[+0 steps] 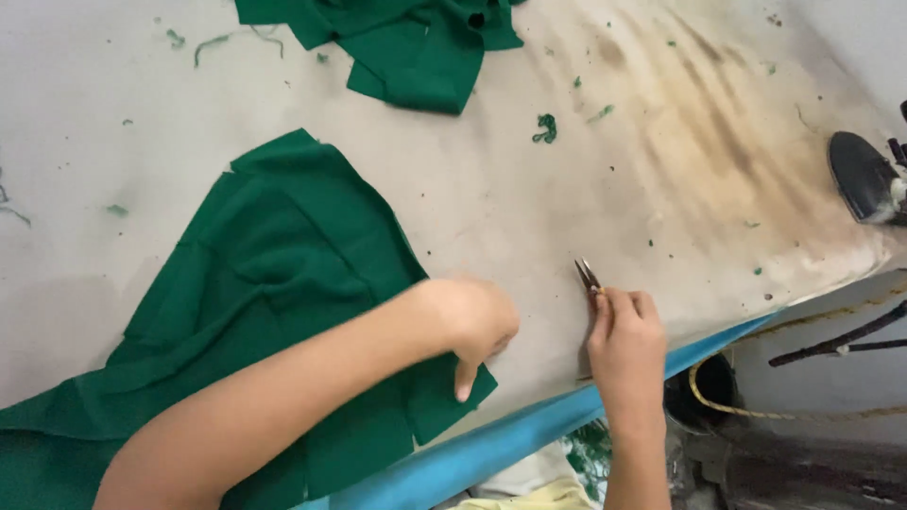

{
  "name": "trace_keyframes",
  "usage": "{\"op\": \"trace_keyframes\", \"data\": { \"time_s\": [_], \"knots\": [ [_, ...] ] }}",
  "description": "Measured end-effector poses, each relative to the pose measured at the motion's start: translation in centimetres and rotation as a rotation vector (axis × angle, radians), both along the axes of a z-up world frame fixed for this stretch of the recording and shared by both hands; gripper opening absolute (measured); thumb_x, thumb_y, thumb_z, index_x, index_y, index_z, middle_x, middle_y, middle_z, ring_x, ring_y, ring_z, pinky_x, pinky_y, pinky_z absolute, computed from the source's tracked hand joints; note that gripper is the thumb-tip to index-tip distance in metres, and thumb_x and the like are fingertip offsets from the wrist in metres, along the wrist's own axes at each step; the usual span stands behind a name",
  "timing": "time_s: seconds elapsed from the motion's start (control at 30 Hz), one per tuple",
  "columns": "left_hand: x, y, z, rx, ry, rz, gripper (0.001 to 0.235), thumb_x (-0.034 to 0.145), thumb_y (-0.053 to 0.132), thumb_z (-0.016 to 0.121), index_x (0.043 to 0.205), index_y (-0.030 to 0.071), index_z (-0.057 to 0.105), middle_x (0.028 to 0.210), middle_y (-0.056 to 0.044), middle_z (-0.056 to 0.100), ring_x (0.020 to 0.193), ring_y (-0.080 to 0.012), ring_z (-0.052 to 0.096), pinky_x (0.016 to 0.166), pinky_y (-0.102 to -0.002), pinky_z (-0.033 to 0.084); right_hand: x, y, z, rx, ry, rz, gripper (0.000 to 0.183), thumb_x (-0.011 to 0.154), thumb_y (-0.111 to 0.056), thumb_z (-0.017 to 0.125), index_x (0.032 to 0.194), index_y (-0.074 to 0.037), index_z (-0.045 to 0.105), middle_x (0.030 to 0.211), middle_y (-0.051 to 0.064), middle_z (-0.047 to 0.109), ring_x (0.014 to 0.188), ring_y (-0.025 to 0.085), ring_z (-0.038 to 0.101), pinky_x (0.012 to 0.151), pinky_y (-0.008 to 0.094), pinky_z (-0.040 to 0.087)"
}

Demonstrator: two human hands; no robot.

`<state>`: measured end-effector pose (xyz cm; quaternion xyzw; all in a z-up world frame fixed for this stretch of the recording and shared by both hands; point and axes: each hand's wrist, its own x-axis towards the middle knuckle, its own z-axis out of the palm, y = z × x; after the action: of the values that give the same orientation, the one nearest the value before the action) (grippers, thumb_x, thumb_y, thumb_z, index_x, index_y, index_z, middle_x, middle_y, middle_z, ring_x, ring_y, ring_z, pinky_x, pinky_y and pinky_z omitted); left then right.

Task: The person is using thread snips to cut notches into the edges of green fabric pieces and trim loose threads on a work table.

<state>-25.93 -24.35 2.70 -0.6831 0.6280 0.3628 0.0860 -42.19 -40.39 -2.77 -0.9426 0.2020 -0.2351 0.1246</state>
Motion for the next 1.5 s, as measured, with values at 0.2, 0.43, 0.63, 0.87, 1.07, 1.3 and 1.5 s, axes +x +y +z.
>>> {"op": "trace_keyframes", "data": {
  "time_s": [0.2, 0.43, 0.63, 0.87, 1.07, 1.3, 1.5],
  "knots": [
    [2.7, -1.0, -4.7, -0.318, 0.455, -0.018, 0.017, 0.073, 0.001, 0.071, 0.070, 0.016, 0.064, 0.077, 0.000, 0.079, 0.072, -0.0155, 0.074, 0.062, -0.034, 0.054, -2.2, 1.8, 2.4, 0.251, -0.032, -0.142, 0.019, 0.109, -0.016, 0.047, 0.110, -0.006, 0.064, 0.091, 0.008, 0.077, 0.088, 0.032, 0.071, 0.082, 0.044, 0.049],
    [-0.5, 1.0, 3.2, 0.179, -0.034, 0.046, 0.084, 0.050, 0.059, 0.087, 0.120, 0.015, 0.070, 0.119, -0.001, 0.073, 0.105, -0.0255, 0.069, 0.083, -0.041, 0.056, -4.3, 6.1, 5.5, 0.756, -0.099, -0.103, 0.021, 0.109, -0.021, 0.046, 0.111, -0.004, 0.056, 0.087, 0.008, 0.062, 0.077, 0.018, 0.058, 0.073, 0.032, 0.047],
    [0.5, -0.4, -1.4, -0.027, 0.172, -0.115, 0.040, 0.073, 0.036, 0.085, 0.106, 0.015, 0.074, 0.102, -0.002, 0.075, 0.091, -0.0224, 0.068, 0.073, -0.041, 0.054, -6.5, 6.6, 3.2, 1.056, -0.085, -0.014, 0.020, 0.102, -0.015, 0.055, 0.116, -0.002, 0.059, 0.067, 0.008, 0.051, 0.054, 0.017, 0.049, 0.049, 0.030, 0.042],
    [2.9, 0.6, -1.5, -0.227, 0.500, -0.052, 0.010, 0.087, 0.025, 0.077, 0.081, 0.018, 0.074, 0.069, 0.004, 0.068, 0.066, -0.0117, 0.057, 0.061, -0.031, 0.044, -6.8, 8.1, 2.9, 1.385, 0.168, 0.110, 0.027, 0.104, -0.022, 0.051, 0.105, 0.003, 0.060, 0.047, 0.007, 0.038, 0.034, 0.017, 0.038, 0.035, 0.028, 0.033],
    [3.0, 1.3, -2.1, -0.258, 0.574, 0.029, 0.012, 0.087, 0.029, 0.079, 0.082, 0.018, 0.075, 0.068, 0.004, 0.068, 0.065, -0.0095, 0.057, 0.063, -0.028, 0.044, -8.1, 15.5, 3.4, 1.996, 0.505, 0.045, 0.041, 0.102, -0.041, 0.054, 0.094, -0.001, 0.057, 0.047, 0.004, 0.039, 0.040, 0.011, 0.030, 0.042, 0.026, 0.024],
    [2.8, 1.5, -2.1, -0.271, 0.585, 0.050, 0.016, 0.088, 0.030, 0.079, 0.078, 0.019, 0.072, 0.067, 0.006, 0.065, 0.062, -0.0083, 0.051, 0.059, -0.027, 0.040, -7.1, 18.8, 0.5, 2.381, 0.290, 0.079, 0.038, 0.107, -0.042, 0.046, 0.106, -0.005, 0.049, 0.049, 0.010, 0.029, 0.030, 0.017, 0.023, 0.030, 0.026, 0.022],
    [2.9, 1.5, -2.0, -0.259, 0.599, 0.044, 0.019, 0.087, 0.030, 0.078, 0.075, 0.019, 0.070, 0.069, 0.006, 0.068, 0.064, -0.0079, 0.054, 0.062, -0.027, 0.041, -6.9, 19.8, 0.8, 2.377, 0.167, -0.110, 0.037, 0.108, -0.038, 0.047, 0.103, -0.001, 0.051, 0.050, 0.007, 0.027, 0.029, 0.015, 0.022, 0.028, 0.028, 0.016]
  ]
}}
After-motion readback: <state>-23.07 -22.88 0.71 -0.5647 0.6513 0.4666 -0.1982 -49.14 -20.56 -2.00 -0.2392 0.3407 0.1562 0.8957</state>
